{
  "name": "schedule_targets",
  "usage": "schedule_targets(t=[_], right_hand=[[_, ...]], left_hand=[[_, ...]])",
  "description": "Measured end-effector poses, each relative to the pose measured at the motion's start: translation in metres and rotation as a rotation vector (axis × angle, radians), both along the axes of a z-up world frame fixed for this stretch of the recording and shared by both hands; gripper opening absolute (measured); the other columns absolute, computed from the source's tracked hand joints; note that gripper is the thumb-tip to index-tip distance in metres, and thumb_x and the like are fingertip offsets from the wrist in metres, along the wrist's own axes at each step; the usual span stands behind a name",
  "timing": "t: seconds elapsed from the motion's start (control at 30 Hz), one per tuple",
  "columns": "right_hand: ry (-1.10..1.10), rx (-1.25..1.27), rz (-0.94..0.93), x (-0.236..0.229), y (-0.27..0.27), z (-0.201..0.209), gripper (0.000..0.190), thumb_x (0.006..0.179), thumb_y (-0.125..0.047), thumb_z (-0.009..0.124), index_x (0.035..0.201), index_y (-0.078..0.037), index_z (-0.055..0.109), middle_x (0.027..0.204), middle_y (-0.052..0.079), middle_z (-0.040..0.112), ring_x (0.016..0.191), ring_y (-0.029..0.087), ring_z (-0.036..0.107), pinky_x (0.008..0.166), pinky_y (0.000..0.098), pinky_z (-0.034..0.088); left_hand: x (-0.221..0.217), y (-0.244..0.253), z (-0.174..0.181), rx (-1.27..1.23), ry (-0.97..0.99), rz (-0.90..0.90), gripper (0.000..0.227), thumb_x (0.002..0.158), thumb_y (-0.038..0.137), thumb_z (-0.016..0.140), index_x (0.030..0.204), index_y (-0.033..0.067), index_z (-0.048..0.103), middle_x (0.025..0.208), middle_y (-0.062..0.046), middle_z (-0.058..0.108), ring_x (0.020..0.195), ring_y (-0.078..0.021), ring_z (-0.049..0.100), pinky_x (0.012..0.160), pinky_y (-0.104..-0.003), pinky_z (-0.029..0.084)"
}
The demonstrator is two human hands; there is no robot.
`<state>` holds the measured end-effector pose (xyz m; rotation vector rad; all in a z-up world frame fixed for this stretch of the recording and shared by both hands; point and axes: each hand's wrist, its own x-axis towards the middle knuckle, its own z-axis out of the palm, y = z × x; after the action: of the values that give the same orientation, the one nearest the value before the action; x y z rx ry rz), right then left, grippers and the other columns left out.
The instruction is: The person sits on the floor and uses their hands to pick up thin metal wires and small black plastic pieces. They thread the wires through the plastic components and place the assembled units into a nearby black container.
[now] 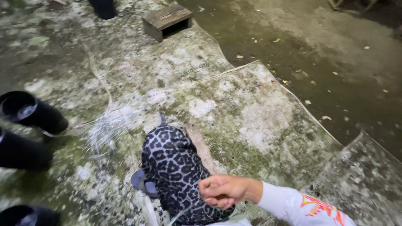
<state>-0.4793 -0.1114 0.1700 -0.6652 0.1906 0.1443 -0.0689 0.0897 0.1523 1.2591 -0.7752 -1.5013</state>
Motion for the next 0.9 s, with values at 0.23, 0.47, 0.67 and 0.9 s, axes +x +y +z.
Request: schedule_targets(t=[0.23, 0.47, 0.67, 0.9], right_hand=[[-0.11, 0.858, -0.041, -0.044, 0.031, -0.029, 0.026, 0.112, -0.032, 0.038, 0.095, -0.012, 0.042, 0.062, -0.001, 0.042, 0.035, 0.009, 0.031, 0.029, 0.024, 0.028], [0.034, 0.522, -0.013, -0.07, -0.004, -0.038, 0.023, 0.111, -0.029, 0.041, 0.095, -0.013, 0.045, 0.06, -0.003, 0.044, 0.039, 0.008, 0.036, 0.037, 0.0248, 0.03], [0.101, 0.317, -0.02, -0.049, -0.029, -0.062, 0.025, 0.107, -0.03, 0.045, 0.091, -0.011, 0.049, 0.061, -0.001, 0.047, 0.043, 0.011, 0.041, 0.041, 0.0268, 0.034], [0.078, 0.031, -0.017, -0.025, -0.083, -0.054, 0.028, 0.102, -0.031, 0.05, 0.086, -0.009, 0.053, 0.062, 0.002, 0.051, 0.047, 0.014, 0.047, 0.045, 0.029, 0.039]], left_hand=[[0.046, 0.118, 0.066, -0.016, -0.206, -0.067, 0.049, 0.106, 0.04, 0.055, 0.071, 0.0056, 0.05, 0.069, -0.009, 0.061, 0.066, -0.024, 0.056, 0.063, -0.041, 0.048], [0.001, 0.11, 0.141, -0.435, -0.069, -0.195, 0.054, 0.11, 0.041, 0.054, 0.069, 0.0058, 0.05, 0.064, -0.006, 0.061, 0.066, -0.0213, 0.055, 0.08, -0.044, 0.05], [-0.01, 0.114, 0.175, -0.432, -0.171, -0.194, 0.055, 0.109, 0.045, 0.054, 0.073, 0.0035, 0.057, 0.067, -0.005, 0.06, 0.069, -0.0194, 0.058, 0.088, -0.043, 0.052], [-0.009, 0.128, 0.169, -0.457, -0.115, -0.077, 0.047, 0.11, 0.04, 0.055, 0.079, 0.0043, 0.056, 0.069, -0.004, 0.059, 0.065, -0.0158, 0.058, 0.096, -0.043, 0.055]])
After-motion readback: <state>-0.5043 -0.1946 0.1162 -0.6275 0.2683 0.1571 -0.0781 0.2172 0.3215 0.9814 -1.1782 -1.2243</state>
